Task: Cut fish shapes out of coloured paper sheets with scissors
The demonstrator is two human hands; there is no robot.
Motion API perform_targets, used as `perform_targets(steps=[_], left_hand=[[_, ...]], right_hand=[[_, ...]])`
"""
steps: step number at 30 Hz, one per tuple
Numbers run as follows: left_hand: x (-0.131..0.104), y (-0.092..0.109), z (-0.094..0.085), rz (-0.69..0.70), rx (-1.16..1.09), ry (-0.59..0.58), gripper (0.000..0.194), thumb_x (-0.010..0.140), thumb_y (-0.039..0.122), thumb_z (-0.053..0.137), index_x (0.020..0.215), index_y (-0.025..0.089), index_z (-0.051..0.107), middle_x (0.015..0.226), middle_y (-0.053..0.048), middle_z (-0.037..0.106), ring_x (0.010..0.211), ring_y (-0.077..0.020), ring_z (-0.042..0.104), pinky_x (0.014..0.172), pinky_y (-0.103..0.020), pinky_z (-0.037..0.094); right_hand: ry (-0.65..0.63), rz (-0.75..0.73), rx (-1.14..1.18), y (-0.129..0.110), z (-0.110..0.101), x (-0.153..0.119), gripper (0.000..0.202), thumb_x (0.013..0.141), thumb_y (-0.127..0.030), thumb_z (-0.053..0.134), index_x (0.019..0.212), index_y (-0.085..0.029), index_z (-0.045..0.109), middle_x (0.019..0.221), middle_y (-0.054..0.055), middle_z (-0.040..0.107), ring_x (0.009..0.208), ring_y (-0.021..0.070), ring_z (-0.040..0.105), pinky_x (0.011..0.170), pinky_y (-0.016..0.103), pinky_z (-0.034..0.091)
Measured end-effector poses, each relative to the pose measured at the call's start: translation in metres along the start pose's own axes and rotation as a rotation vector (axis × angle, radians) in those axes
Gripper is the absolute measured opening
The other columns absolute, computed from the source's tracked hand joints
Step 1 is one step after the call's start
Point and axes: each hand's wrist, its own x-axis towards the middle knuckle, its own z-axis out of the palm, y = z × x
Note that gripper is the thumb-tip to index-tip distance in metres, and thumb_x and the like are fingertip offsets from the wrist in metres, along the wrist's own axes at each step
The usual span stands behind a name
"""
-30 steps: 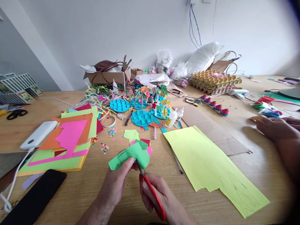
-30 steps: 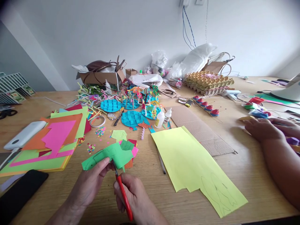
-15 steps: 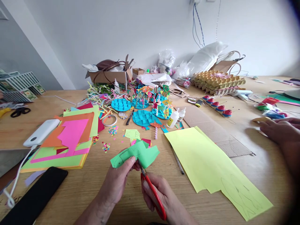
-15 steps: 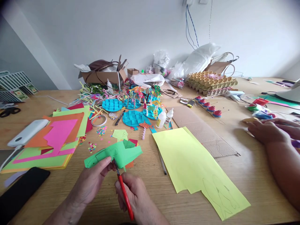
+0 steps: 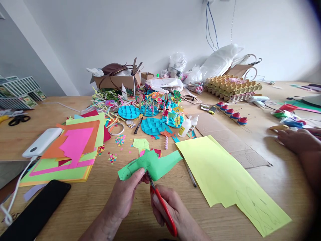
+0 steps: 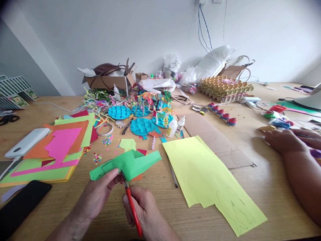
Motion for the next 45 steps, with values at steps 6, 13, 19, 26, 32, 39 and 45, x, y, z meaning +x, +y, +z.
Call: perform_targets(steps=[6, 13, 19, 26, 32, 39, 45], left_hand=[[0.0, -0.002, -0.002, -0.001, 0.013, -0.027, 0.009, 0.072, 0.025, 0.062, 0.071, 0.017, 0.064, 0.065, 0.001, 0.062, 0.063, -0.0134, 0.054, 0.063, -0.027, 0.045], [0.0, -0.003, -0.003, -0.007, -0.001, -0.035, 0.01, 0.072, 0.026, 0.062, 0.072, 0.016, 0.064, 0.066, 0.0, 0.063, 0.064, -0.0138, 0.055, 0.062, -0.027, 0.045], [0.0, -0.004, -0.004, -0.031, -0.013, -0.041, 0.008, 0.072, 0.025, 0.062, 0.072, 0.017, 0.064, 0.067, 0.001, 0.063, 0.065, -0.0139, 0.055, 0.063, -0.027, 0.046], [-0.001, -0.004, -0.003, -0.022, -0.018, -0.032, 0.007, 0.071, 0.024, 0.063, 0.071, 0.017, 0.064, 0.065, 0.001, 0.062, 0.063, -0.0134, 0.054, 0.062, -0.027, 0.046], [0.0, -0.004, -0.002, -0.02, -0.007, -0.03, 0.008, 0.072, 0.024, 0.063, 0.072, 0.016, 0.065, 0.067, 0.001, 0.063, 0.064, -0.0133, 0.054, 0.063, -0.027, 0.046], [-0.001, -0.006, -0.005, -0.036, -0.012, -0.008, 0.008, 0.071, 0.025, 0.064, 0.071, 0.016, 0.065, 0.07, 0.0, 0.064, 0.067, -0.0139, 0.055, 0.064, -0.027, 0.047], [0.0, -0.006, -0.006, -0.02, 0.015, -0.042, 0.008, 0.073, 0.024, 0.062, 0.07, 0.016, 0.065, 0.07, 0.001, 0.063, 0.066, -0.0135, 0.055, 0.065, -0.027, 0.047]], right_hand=[[-0.019, -0.036, -0.02, 0.006, -0.002, 0.002, 0.049, 0.08, -0.064, 0.035, 0.057, -0.02, 0.036, 0.045, -0.006, 0.037, 0.04, 0.0069, 0.034, 0.038, 0.018, 0.028], [-0.02, -0.052, -0.029, 0.008, -0.001, 0.001, 0.049, 0.081, -0.063, 0.034, 0.058, -0.02, 0.037, 0.045, -0.005, 0.039, 0.04, 0.007, 0.034, 0.038, 0.018, 0.028], [-0.015, -0.029, -0.016, 0.005, -0.001, 0.001, 0.051, 0.079, -0.065, 0.035, 0.058, -0.019, 0.038, 0.045, -0.005, 0.039, 0.04, 0.0074, 0.036, 0.039, 0.019, 0.029], [-0.018, -0.061, -0.006, 0.006, -0.002, 0.0, 0.05, 0.079, -0.065, 0.035, 0.057, -0.02, 0.036, 0.045, -0.006, 0.035, 0.04, 0.0072, 0.034, 0.039, 0.019, 0.029], [-0.03, -0.1, -0.033, 0.017, -0.004, 0.0, 0.045, 0.085, -0.056, 0.034, 0.06, -0.019, 0.038, 0.047, -0.005, 0.038, 0.041, 0.0069, 0.034, 0.038, 0.018, 0.027], [-0.024, -0.136, -0.074, 0.019, -0.005, 0.0, 0.042, 0.087, -0.052, 0.036, 0.06, -0.019, 0.037, 0.048, -0.005, 0.038, 0.041, 0.0068, 0.034, 0.038, 0.018, 0.027], [-0.014, -0.119, -0.125, 0.016, -0.005, 0.0, 0.042, 0.086, -0.052, 0.036, 0.06, -0.02, 0.037, 0.048, -0.004, 0.04, 0.041, 0.008, 0.036, 0.04, 0.019, 0.029]])
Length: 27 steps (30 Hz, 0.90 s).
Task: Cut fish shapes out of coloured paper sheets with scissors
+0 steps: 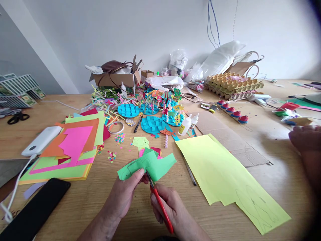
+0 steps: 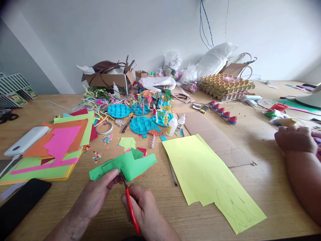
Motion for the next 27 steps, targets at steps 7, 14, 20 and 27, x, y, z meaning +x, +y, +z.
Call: perform_targets(steps=[7, 14, 20, 27], left_hand=[[0.0001, -0.0007, -0.0002, 0.01, 0.003, -0.024, 0.007, 0.075, 0.023, 0.061, 0.071, 0.017, 0.064, 0.067, 0.002, 0.062, 0.065, -0.0127, 0.054, 0.064, -0.026, 0.047], [-0.0014, -0.0011, -0.0009, 0.012, -0.007, -0.009, 0.007, 0.073, 0.023, 0.062, 0.07, 0.017, 0.064, 0.065, 0.002, 0.062, 0.063, -0.013, 0.054, 0.062, -0.026, 0.046], [-0.0005, -0.0011, -0.0014, 0.0, -0.003, 0.001, 0.006, 0.074, 0.022, 0.061, 0.072, 0.017, 0.064, 0.068, 0.001, 0.063, 0.065, -0.0135, 0.054, 0.064, -0.027, 0.046], [-0.0027, -0.0011, -0.001, 0.0, -0.015, -0.006, 0.006, 0.074, 0.022, 0.061, 0.074, 0.018, 0.065, 0.07, 0.002, 0.063, 0.066, -0.0133, 0.054, 0.064, -0.026, 0.046]], right_hand=[[0.016, 0.024, -0.001, -0.0026, 0.001, 0.0014, 0.042, 0.085, -0.053, 0.035, 0.059, -0.02, 0.036, 0.047, -0.005, 0.039, 0.041, 0.0081, 0.037, 0.04, 0.02, 0.029], [0.002, -0.001, -0.009, 0.0007, -0.0002, 0.0003, 0.039, 0.086, -0.049, 0.039, 0.061, -0.02, 0.036, 0.049, -0.005, 0.039, 0.043, 0.0077, 0.035, 0.041, 0.019, 0.029], [0.012, -0.017, -0.052, 0.0027, -0.0002, 0.0006, 0.042, 0.086, -0.052, 0.038, 0.059, -0.02, 0.036, 0.047, -0.005, 0.039, 0.043, 0.0081, 0.035, 0.04, 0.019, 0.029], [0.024, -0.007, -0.039, 0.003, 0.0019, 0.0001, 0.042, 0.087, -0.051, 0.036, 0.059, -0.02, 0.036, 0.05, -0.005, 0.04, 0.044, 0.0081, 0.036, 0.042, 0.019, 0.029]])
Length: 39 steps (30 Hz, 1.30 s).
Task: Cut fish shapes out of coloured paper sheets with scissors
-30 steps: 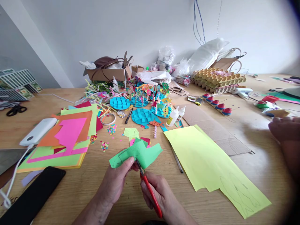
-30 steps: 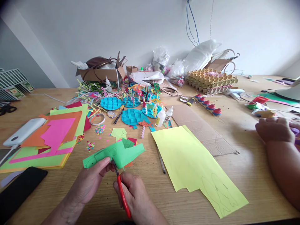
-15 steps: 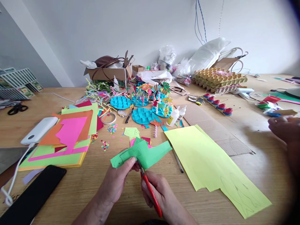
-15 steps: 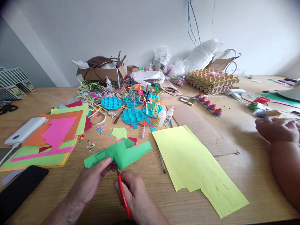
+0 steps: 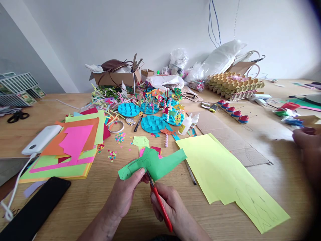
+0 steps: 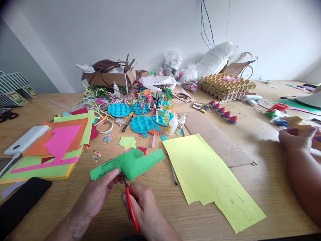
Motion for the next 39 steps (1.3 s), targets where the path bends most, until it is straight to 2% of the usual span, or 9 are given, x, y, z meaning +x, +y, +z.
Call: perform_targets(steps=[9, 13, 17, 19, 22, 27, 31, 39], left_hand=[[0.001, 0.001, 0.001, -0.017, 0.0, 0.001, 0.006, 0.074, 0.024, 0.061, 0.073, 0.018, 0.064, 0.069, 0.001, 0.063, 0.065, -0.0137, 0.055, 0.064, -0.027, 0.045], [0.0, 0.007, -0.013, -0.066, 0.003, -0.085, 0.01, 0.076, 0.023, 0.06, 0.085, 0.02, 0.064, 0.077, -0.001, 0.064, 0.073, -0.0156, 0.057, 0.068, -0.028, 0.046], [0.001, 0.027, -0.035, -0.163, -0.013, -0.244, 0.033, 0.073, 0.031, 0.063, 0.104, 0.021, 0.062, 0.091, -0.008, 0.066, 0.08, -0.0214, 0.06, 0.07, -0.031, 0.047], [0.004, 0.04, -0.043, -0.179, 0.081, -0.316, 0.039, 0.072, 0.036, 0.063, 0.106, 0.017, 0.063, 0.092, -0.011, 0.067, 0.081, -0.0236, 0.06, 0.072, -0.032, 0.047], [0.011, 0.055, -0.044, -0.172, 0.289, -0.353, 0.029, 0.072, 0.03, 0.063, 0.099, 0.019, 0.068, 0.085, -0.009, 0.069, 0.081, -0.023, 0.061, 0.072, -0.03, 0.046], [0.023, 0.059, -0.033, -0.155, 0.574, -0.478, 0.018, 0.076, 0.028, 0.058, 0.087, 0.018, 0.068, 0.075, -0.005, 0.066, 0.068, -0.0177, 0.058, 0.062, -0.024, 0.043], [0.025, 0.05, -0.027, -0.069, 0.614, -0.447, 0.017, 0.077, 0.029, 0.055, 0.079, 0.017, 0.067, 0.07, -0.003, 0.064, 0.064, -0.0156, 0.055, 0.059, -0.022, 0.041], [0.015, 0.036, -0.017, 0.002, 0.386, -0.245, 0.023, 0.076, 0.034, 0.058, 0.089, 0.017, 0.066, 0.07, -0.002, 0.065, 0.063, -0.0155, 0.055, 0.058, -0.022, 0.041]], right_hand=[[0.025, -0.081, -0.122, 0.006, -0.003, 0.0, 0.037, 0.09, -0.042, 0.035, 0.061, -0.02, 0.036, 0.053, -0.005, 0.036, 0.05, 0.009, 0.034, 0.048, 0.021, 0.028], [0.037, -0.113, -0.251, 0.004, -0.007, 0.002, 0.033, 0.091, -0.038, 0.034, 0.063, -0.02, 0.033, 0.055, -0.005, 0.036, 0.049, 0.0088, 0.032, 0.047, 0.021, 0.026], [0.045, -0.128, -0.387, 0.002, -0.01, 0.001, 0.03, 0.091, -0.035, 0.033, 0.065, -0.02, 0.034, 0.058, -0.003, 0.041, 0.05, 0.0095, 0.036, 0.049, 0.022, 0.026], [0.034, -0.126, -0.44, 0.0, -0.011, 0.0, 0.029, 0.091, -0.034, 0.033, 0.066, -0.02, 0.036, 0.06, -0.002, 0.045, 0.051, 0.0101, 0.038, 0.05, 0.022, 0.027], [0.02, -0.125, -0.516, -0.002, -0.01, 0.001, 0.027, 0.09, -0.032, 0.034, 0.067, -0.02, 0.037, 0.061, -0.001, 0.048, 0.052, 0.0109, 0.04, 0.05, 0.022, 0.027], [-0.006, -0.102, -0.594, -0.006, -0.008, 0.003, 0.022, 0.087, -0.028, 0.038, 0.067, -0.02, 0.039, 0.06, 0.0, 0.05, 0.052, 0.0116, 0.041, 0.05, 0.023, 0.028], [-0.013, -0.076, -0.507, -0.009, -0.008, 0.003, 0.026, 0.088, -0.03, 0.038, 0.064, -0.02, 0.036, 0.057, -0.003, 0.045, 0.05, 0.0103, 0.038, 0.049, 0.022, 0.027], [-0.068, 0.054, 0.008, -0.006, 0.002, 0.004, 0.037, 0.089, -0.042, 0.033, 0.059, -0.02, 0.038, 0.051, -0.004, 0.044, 0.046, 0.0091, 0.041, 0.045, 0.019, 0.034]])
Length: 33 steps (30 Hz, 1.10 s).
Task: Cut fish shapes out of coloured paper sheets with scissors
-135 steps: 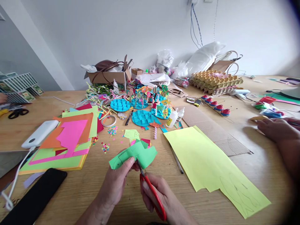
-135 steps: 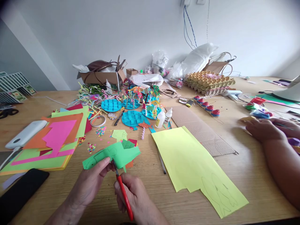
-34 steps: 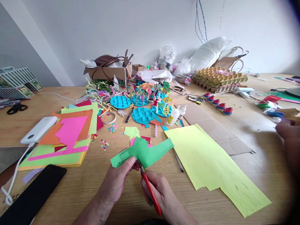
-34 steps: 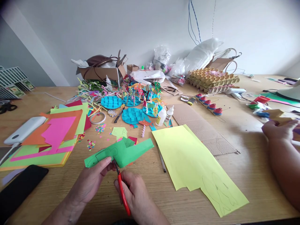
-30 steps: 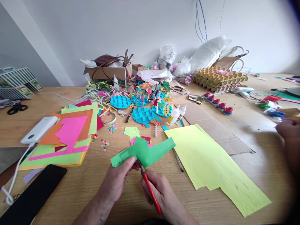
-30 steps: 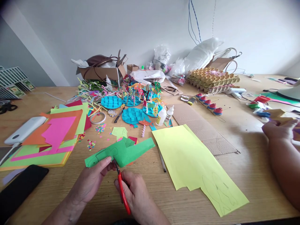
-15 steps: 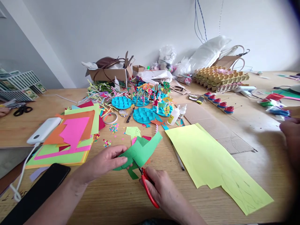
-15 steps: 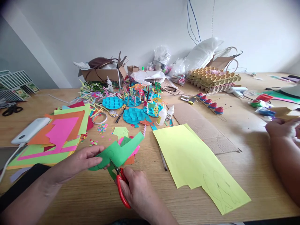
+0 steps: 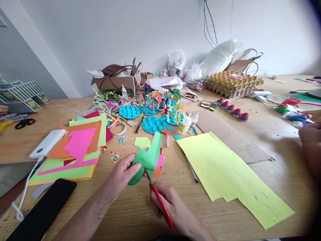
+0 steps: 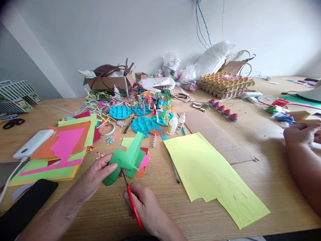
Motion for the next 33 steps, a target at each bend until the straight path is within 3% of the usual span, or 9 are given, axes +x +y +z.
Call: perform_targets(steps=[5, 11, 16, 22, 27, 33], left_hand=[[-0.004, -0.005, 0.01, -0.008, -0.175, 0.082, 0.022, 0.076, 0.029, 0.059, 0.095, 0.02, 0.066, 0.082, -0.003, 0.068, 0.075, -0.0167, 0.058, 0.068, -0.023, 0.043], [-0.008, -0.008, 0.019, -0.076, -0.365, 0.087, 0.021, 0.077, 0.024, 0.059, 0.096, 0.02, 0.066, 0.081, -0.002, 0.07, 0.074, -0.0147, 0.059, 0.068, -0.023, 0.043], [-0.006, -0.007, 0.027, -0.067, -0.41, 0.127, 0.02, 0.076, 0.022, 0.06, 0.095, 0.022, 0.067, 0.082, 0.0, 0.071, 0.07, -0.012, 0.059, 0.066, -0.02, 0.044], [-0.004, -0.007, 0.037, -0.012, -0.444, 0.118, 0.026, 0.078, 0.019, 0.058, 0.103, 0.022, 0.064, 0.092, -0.002, 0.07, 0.081, -0.0147, 0.061, 0.073, -0.023, 0.045], [-0.004, -0.008, 0.04, -0.023, -0.422, 0.112, 0.024, 0.078, 0.019, 0.057, 0.102, 0.022, 0.064, 0.083, 0.0, 0.07, 0.067, -0.0121, 0.058, 0.062, -0.021, 0.044], [-0.004, -0.009, 0.045, -0.027, -0.378, 0.124, 0.022, 0.077, 0.021, 0.058, 0.099, 0.022, 0.064, 0.077, 0.001, 0.068, 0.065, -0.0113, 0.055, 0.062, -0.021, 0.044]], right_hand=[[0.004, 0.017, 0.154, -0.002, 0.001, 0.001, 0.043, 0.084, -0.055, 0.035, 0.061, -0.019, 0.039, 0.05, -0.004, 0.043, 0.045, 0.0092, 0.041, 0.044, 0.019, 0.033], [-0.013, -0.015, 0.213, -0.004, 0.0, 0.0, 0.046, 0.08, -0.061, 0.039, 0.059, -0.019, 0.038, 0.05, -0.004, 0.043, 0.046, 0.0088, 0.039, 0.045, 0.02, 0.032], [-0.023, -0.036, 0.256, -0.001, 0.0, -0.001, 0.047, 0.079, -0.063, 0.039, 0.062, -0.019, 0.039, 0.051, -0.004, 0.043, 0.046, 0.0087, 0.038, 0.046, 0.02, 0.032], [-0.011, -0.05, 0.271, 0.001, -0.002, -0.002, 0.047, 0.08, -0.062, 0.039, 0.061, -0.019, 0.039, 0.05, -0.004, 0.042, 0.047, 0.0086, 0.038, 0.046, 0.019, 0.031], [-0.004, -0.077, 0.24, 0.004, -0.004, -0.003, 0.045, 0.083, -0.059, 0.037, 0.065, -0.018, 0.042, 0.05, -0.004, 0.043, 0.046, 0.0087, 0.037, 0.045, 0.02, 0.031], [0.001, -0.09, 0.236, 0.004, -0.004, -0.005, 0.044, 0.084, -0.057, 0.036, 0.064, -0.018, 0.041, 0.051, -0.003, 0.043, 0.046, 0.009, 0.037, 0.045, 0.02, 0.031]])
